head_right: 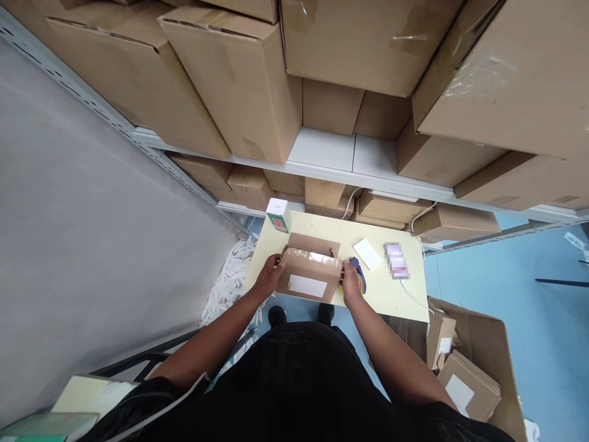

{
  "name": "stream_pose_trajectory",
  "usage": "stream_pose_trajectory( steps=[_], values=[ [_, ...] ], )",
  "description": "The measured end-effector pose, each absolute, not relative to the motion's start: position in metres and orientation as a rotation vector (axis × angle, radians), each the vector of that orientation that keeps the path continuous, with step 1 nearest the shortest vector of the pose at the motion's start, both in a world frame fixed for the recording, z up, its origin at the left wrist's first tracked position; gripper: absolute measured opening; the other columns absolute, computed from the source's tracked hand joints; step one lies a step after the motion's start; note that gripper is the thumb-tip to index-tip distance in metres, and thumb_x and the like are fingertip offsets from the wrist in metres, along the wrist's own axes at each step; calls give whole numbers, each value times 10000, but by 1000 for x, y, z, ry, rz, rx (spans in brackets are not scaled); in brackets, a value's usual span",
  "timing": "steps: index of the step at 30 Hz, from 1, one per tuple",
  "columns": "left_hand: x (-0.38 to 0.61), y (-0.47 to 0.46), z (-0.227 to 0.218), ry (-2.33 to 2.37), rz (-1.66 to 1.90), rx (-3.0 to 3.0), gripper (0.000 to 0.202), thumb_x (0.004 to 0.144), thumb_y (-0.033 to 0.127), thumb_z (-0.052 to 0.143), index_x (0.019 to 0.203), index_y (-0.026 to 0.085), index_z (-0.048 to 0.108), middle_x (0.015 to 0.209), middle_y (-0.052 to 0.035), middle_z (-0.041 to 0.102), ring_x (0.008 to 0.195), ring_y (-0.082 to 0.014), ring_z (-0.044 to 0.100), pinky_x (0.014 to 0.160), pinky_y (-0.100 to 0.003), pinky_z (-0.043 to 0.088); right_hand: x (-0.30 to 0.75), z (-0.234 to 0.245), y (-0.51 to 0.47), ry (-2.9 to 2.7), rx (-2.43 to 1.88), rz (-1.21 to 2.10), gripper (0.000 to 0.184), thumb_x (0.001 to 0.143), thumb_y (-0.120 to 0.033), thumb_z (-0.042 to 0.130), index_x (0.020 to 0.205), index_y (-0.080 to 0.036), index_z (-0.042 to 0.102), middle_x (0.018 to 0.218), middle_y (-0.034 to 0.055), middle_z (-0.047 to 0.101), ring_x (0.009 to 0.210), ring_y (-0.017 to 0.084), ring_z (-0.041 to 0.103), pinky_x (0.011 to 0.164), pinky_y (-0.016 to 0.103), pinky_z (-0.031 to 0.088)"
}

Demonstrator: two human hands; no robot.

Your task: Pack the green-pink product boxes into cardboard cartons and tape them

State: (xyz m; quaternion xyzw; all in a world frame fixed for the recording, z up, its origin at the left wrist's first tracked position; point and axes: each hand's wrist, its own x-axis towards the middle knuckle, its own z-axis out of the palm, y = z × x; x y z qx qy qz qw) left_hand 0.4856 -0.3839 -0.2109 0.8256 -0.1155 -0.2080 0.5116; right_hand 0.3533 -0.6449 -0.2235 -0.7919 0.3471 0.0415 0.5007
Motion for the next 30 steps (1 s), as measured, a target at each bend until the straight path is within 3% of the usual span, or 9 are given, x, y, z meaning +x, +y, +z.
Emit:
stream_pose_trajectory(
  steps=[5,9,12,15,18,21,26,30],
  values=[
    [460,-373,-208,-126,-504,1982,341,957,562,524,1007,224,523,1035,-60,632,1017,-237,612,933,-396,499,329,-209,-626,821,-1787,10,458,873,-627,491,1157,-270,531,1241,92,661,1104,284,651,853,379,565],
    [451,-374,-211,-15,-593,2006,289,871,470,629,970,231,498,1004,-43,622,1001,-254,618,923,-419,501,324,-208,-616,845,-1790,95,400,823,-519,474,1131,-265,497,1180,97,649,1075,299,650,823,411,579],
    [447,-371,-212,-30,-671,1909,289,829,330,601,1083,230,507,1095,-46,645,1051,-253,635,922,-413,523,322,-205,-615,812,-1728,138,424,752,-404,471,1153,-265,479,1174,92,655,1058,296,655,799,408,580],
    [444,-366,-217,-118,-705,1849,529,761,206,563,1283,225,481,1274,-71,639,1197,-259,616,983,-416,529,323,-197,-617,764,-1661,162,553,684,-325,523,1232,-264,475,1250,94,658,1064,294,667,809,403,574],
    [441,-363,-225,-267,-676,1819,774,684,127,559,1438,215,404,1430,-97,577,1343,-259,549,1101,-433,478,329,-191,-619,774,-1723,221,572,712,-339,612,1266,-255,497,1220,106,683,1035,300,683,812,401,564],
    [437,-360,-233,-309,-617,1806,797,705,130,589,1473,189,384,1471,-132,547,1383,-262,531,1169,-457,422,336,-194,-620,786,-1961,230,572,732,-406,710,1246,-221,542,1200,128,689,1076,312,671,879,396,536],
    [431,-362,-233,-199,-437,1911,514,881,325,625,1357,152,537,1372,-171,627,1289,-291,607,1148,-471,436,333,-217,-626,745,-2181,162,362,934,-393,491,1198,-181,619,1116,136,722,1051,280,672,878,345,492],
    [429,-369,-230,-47,-348,1927,453,940,461,575,1275,164,646,1293,-156,703,1285,-328,614,1171,-495,410,327,-233,-632,676,-2229,130,407,996,-425,387,1180,-171,646,1112,147,732,1052,281,670,875,336,483]
  ],
)
